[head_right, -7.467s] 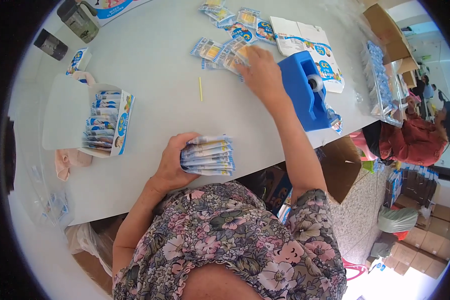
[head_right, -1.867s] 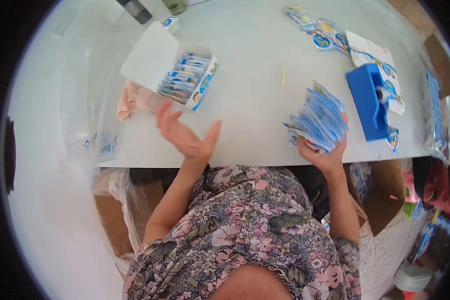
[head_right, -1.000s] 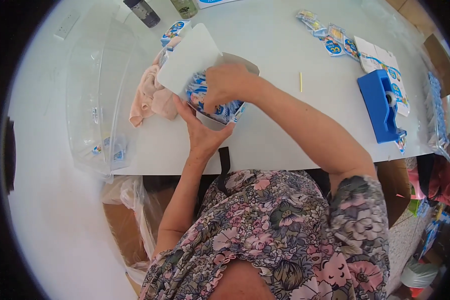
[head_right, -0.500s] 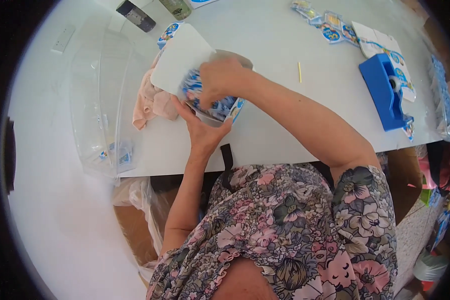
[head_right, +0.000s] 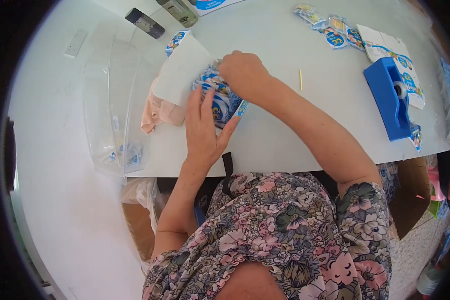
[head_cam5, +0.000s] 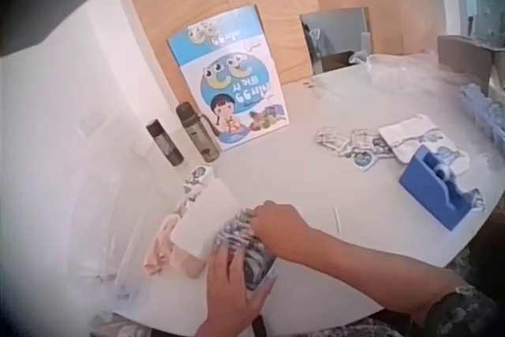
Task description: Gathering stickers, placing them into small plastic bags, and then packing those bags into cardboard boxes.
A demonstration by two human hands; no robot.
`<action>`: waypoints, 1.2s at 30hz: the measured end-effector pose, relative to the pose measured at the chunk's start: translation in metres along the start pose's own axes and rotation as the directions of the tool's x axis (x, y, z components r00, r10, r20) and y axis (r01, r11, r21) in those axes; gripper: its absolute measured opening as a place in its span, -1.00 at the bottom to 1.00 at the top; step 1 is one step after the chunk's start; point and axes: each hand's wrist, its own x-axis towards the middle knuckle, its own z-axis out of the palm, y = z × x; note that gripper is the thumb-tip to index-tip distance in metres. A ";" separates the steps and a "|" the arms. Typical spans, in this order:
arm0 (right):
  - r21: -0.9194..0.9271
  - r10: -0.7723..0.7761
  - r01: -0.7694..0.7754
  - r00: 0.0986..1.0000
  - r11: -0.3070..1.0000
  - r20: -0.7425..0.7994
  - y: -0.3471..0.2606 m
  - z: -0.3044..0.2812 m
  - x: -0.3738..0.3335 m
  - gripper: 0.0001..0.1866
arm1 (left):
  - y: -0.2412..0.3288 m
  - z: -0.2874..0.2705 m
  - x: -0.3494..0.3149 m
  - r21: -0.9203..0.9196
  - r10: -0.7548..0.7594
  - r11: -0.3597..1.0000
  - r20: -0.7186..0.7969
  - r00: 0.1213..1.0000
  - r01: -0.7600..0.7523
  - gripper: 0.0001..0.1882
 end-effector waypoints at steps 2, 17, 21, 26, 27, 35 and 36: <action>-0.269 -0.104 0.059 0.982 0.961 -0.156 0.002 0.012 0.000 -0.69 | -0.003 0.002 0.003 0.081 0.023 0.996 0.050 0.998 -0.027 -0.29; 0.644 0.264 -0.191 0.964 0.741 -0.018 -0.023 0.056 -0.041 -0.43 | -0.024 -0.019 0.002 0.169 -0.042 0.985 0.453 0.891 -0.039 -0.04; 0.712 0.235 -0.052 0.959 0.700 -0.161 -0.029 0.065 -0.039 -0.39 | -0.028 -0.011 -0.006 0.199 0.008 0.971 0.514 0.858 -0.129 0.00; 0.424 0.009 0.056 0.989 0.904 -0.148 -0.028 0.061 -0.032 -0.36 | -0.025 -0.011 -0.007 0.138 0.008 0.987 0.470 0.883 -0.083 -0.06; 0.422 0.010 0.059 0.987 0.905 -0.158 -0.030 0.060 -0.032 -0.36 | -0.025 -0.013 -0.006 0.017 -0.008 1.000 0.441 0.897 0.000 -0.17; -0.003 0.072 -0.073 0.993 0.997 -0.092 -0.044 0.048 -0.042 -0.31 | -0.041 -0.042 -0.002 -0.472 -0.153 0.869 0.029 0.988 0.149 -0.52; -0.008 0.088 -0.089 0.993 0.996 -0.076 -0.045 0.046 -0.042 -0.31 | -0.044 -0.046 -0.002 -0.329 0.003 0.944 0.053 0.999 0.014 -0.47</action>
